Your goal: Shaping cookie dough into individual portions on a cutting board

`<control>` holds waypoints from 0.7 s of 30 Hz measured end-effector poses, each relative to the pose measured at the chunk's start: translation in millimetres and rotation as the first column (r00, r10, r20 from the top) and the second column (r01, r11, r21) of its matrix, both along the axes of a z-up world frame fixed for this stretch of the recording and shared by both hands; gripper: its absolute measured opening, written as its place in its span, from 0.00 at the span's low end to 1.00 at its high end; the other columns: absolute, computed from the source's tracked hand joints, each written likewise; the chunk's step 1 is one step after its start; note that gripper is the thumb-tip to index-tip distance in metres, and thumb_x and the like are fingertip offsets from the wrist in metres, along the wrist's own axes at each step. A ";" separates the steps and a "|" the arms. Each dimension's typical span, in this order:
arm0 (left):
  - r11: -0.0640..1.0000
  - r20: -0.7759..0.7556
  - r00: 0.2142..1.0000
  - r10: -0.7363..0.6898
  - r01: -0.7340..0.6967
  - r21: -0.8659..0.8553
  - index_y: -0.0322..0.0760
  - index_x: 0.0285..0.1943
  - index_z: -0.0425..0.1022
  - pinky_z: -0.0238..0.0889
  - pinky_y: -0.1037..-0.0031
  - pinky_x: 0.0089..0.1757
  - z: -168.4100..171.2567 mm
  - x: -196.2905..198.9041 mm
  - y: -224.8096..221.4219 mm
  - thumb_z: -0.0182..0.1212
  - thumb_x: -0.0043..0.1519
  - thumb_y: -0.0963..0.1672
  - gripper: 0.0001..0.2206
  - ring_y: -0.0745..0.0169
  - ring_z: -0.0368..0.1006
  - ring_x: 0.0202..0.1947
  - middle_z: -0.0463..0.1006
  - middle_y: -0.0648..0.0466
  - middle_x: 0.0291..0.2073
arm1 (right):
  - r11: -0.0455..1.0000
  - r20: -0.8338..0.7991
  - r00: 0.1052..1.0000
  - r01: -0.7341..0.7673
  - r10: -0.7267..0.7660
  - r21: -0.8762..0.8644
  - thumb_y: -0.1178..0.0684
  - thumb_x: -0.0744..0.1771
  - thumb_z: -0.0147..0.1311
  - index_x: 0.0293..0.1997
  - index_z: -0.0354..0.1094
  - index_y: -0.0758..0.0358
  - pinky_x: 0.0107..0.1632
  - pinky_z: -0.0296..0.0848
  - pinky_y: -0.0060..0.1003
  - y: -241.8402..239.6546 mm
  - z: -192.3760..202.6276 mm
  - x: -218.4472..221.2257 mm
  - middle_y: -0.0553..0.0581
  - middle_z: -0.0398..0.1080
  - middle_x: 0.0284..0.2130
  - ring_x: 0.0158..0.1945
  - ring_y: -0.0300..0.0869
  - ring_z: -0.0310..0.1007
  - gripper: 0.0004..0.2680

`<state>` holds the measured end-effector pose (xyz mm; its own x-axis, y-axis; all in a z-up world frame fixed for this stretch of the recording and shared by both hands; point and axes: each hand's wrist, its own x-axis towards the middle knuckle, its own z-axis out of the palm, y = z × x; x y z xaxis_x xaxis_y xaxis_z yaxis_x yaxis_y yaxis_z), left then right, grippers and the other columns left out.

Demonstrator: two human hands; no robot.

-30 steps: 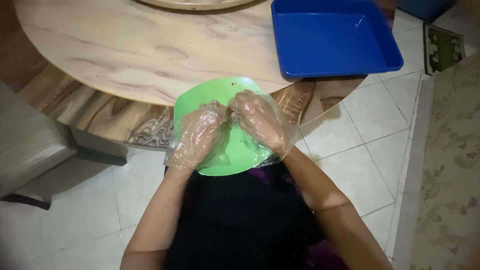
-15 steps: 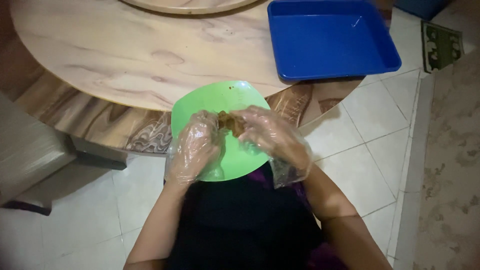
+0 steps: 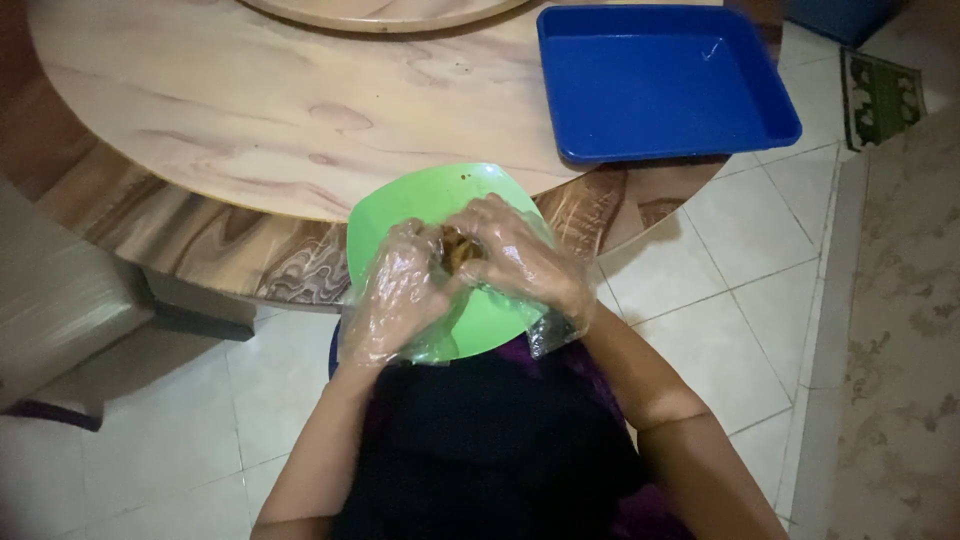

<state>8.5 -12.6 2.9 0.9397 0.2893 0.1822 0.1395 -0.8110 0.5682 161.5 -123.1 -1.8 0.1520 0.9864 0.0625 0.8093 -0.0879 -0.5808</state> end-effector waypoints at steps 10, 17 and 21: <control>0.984 0.056 0.997 0.049 -0.038 -0.175 0.23 0.45 0.78 0.69 0.55 0.38 -20.2 1.9 13.4 0.68 0.53 0.42 0.15 0.36 0.74 0.39 0.74 0.41 0.33 | 0.996 0.131 0.990 0.043 -0.053 0.077 0.54 0.63 0.61 0.42 0.69 0.60 0.41 0.67 0.46 8.2 -15.1 -4.8 0.55 0.66 0.34 0.46 0.50 0.66 0.08; 0.977 0.080 0.993 0.085 -0.067 -0.202 0.30 0.45 0.79 0.68 0.65 0.39 -15.7 3.1 12.2 0.67 0.60 0.44 0.11 0.46 0.75 0.38 0.75 0.46 0.33 | 0.991 0.068 0.995 0.061 -0.069 0.117 0.55 0.62 0.63 0.33 0.66 0.55 0.44 0.66 0.42 12.7 -29.3 0.8 0.51 0.66 0.31 0.44 0.47 0.65 0.06; 0.983 0.122 0.988 0.092 -0.070 -0.171 0.29 0.40 0.79 0.68 0.58 0.35 -10.9 -0.1 11.3 0.69 0.58 0.45 0.12 0.38 0.74 0.36 0.73 0.44 0.30 | 0.993 -0.014 0.997 0.072 -0.071 0.092 0.57 0.63 0.61 0.34 0.69 0.56 0.54 0.65 0.43 11.5 -17.6 0.4 0.52 0.68 0.31 0.42 0.48 0.67 0.04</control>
<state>8.4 -1.2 -8.0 0.8836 0.4001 0.2434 0.1179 -0.6930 0.7112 161.9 -111.6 -19.4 0.2230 0.9631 0.1507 0.7964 -0.0909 -0.5979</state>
